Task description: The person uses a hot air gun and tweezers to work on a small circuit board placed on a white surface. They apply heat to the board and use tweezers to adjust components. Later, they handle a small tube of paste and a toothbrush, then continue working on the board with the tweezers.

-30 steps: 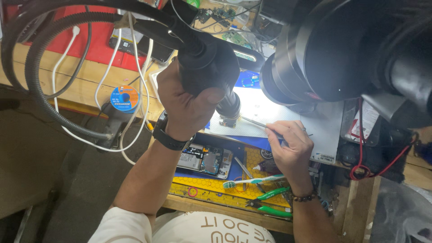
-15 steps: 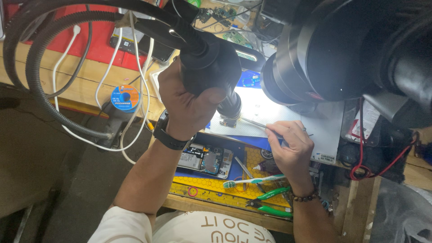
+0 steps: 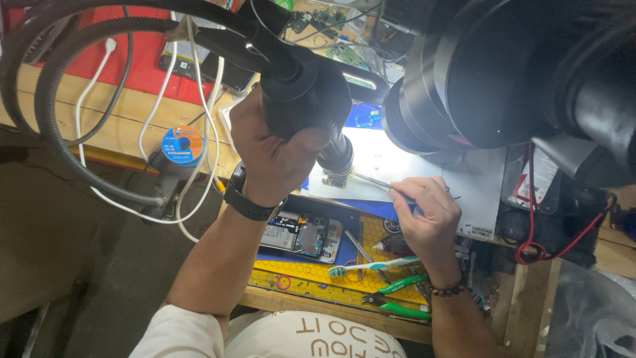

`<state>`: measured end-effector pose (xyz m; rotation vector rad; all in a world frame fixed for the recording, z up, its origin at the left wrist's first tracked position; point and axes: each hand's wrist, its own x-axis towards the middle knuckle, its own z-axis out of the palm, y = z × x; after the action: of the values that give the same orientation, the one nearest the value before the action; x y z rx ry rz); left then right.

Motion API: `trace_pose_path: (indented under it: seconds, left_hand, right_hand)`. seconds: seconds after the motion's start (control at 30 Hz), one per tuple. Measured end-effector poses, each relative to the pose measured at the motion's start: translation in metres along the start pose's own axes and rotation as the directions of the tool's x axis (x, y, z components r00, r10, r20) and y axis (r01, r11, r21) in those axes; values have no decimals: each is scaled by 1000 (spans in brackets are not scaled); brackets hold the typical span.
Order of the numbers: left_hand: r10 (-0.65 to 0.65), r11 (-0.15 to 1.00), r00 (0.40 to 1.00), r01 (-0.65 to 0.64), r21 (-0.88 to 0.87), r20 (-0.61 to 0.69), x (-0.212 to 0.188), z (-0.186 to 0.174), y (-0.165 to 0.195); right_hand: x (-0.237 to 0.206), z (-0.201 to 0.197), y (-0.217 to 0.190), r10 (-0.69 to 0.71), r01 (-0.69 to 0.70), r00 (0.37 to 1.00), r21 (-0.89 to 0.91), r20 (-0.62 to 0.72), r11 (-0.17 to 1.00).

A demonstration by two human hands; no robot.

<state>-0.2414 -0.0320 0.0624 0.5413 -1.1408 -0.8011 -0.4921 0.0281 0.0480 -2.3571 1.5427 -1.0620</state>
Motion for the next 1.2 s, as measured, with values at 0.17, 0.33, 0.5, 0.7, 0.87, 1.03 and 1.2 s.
trace_pose_path:
  seconds: [0.17, 0.33, 0.5, 0.7, 0.87, 1.03, 1.2]
  left_hand:
    - [18, 999, 1000, -18, 27, 7, 0, -1, 0]
    - [14, 1000, 1000, -14, 2, 9, 0, 0, 0]
    - [33, 999, 999, -33, 13, 2, 0, 1, -2]
    - [48, 998, 999, -48, 37, -17, -1, 2, -3]
    - [71, 994, 997, -70, 81, -5, -2, 4, -3]
    - [63, 998, 996, -61, 20, -67, -5, 14, -3]
    - [2, 992, 997, -13, -128, -79, -8, 20, -5]
  right_hand:
    - [0, 0, 0, 6, -6, 1000, 8, 0, 1000]
    - [-1, 0, 1, -3, 3, 1000, -7, -3, 1000]
    - [-1, -1, 1, 33, -33, 999, 25, -15, 999]
    - [0, -5, 0, 98, -97, 995, 52, -33, 994]
    - [0, -20, 7, 104, -103, 994, 33, -27, 994]
    - [-3, -31, 17, 139, -137, 990, 59, -29, 989]
    - [-6, -36, 26, 97, -96, 995, 54, -23, 994]
